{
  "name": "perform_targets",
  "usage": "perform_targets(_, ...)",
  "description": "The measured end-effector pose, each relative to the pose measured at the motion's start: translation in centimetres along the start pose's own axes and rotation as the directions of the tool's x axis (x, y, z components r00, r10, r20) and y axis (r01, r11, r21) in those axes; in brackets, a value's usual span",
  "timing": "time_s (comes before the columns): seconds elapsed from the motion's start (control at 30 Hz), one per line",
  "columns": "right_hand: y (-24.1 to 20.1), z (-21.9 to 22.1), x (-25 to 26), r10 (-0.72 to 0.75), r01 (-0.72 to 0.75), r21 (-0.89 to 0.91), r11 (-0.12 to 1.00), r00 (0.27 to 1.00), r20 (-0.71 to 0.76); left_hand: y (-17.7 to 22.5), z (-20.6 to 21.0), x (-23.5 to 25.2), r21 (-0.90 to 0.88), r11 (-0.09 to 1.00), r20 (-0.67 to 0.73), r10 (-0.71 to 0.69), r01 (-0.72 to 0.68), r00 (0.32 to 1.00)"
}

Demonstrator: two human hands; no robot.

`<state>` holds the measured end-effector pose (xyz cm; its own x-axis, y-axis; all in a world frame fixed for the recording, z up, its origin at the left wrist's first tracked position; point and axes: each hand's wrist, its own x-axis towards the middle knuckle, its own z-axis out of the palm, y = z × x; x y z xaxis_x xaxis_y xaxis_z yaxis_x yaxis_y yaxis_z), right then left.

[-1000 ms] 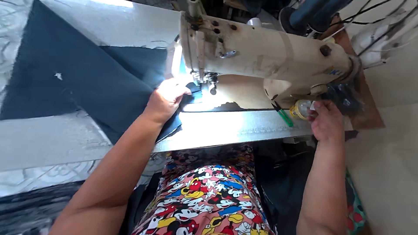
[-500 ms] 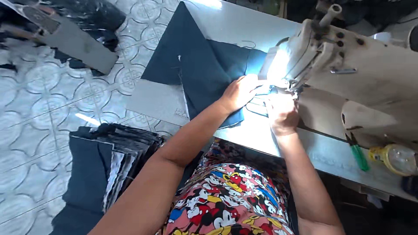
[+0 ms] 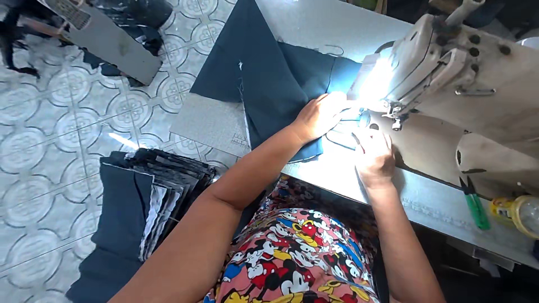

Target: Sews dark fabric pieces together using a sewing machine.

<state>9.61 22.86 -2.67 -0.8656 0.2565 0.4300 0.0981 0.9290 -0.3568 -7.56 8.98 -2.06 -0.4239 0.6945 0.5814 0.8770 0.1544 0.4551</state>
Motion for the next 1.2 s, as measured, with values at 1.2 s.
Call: perform_targets(1.2,-0.9,0.6,-0.6,0.157,-0.140,0.165,0.976,0.983,-0.092,0.9,-0.6,-1.1,0.038,0.966,0.202,0.244,-0.257,0.949)
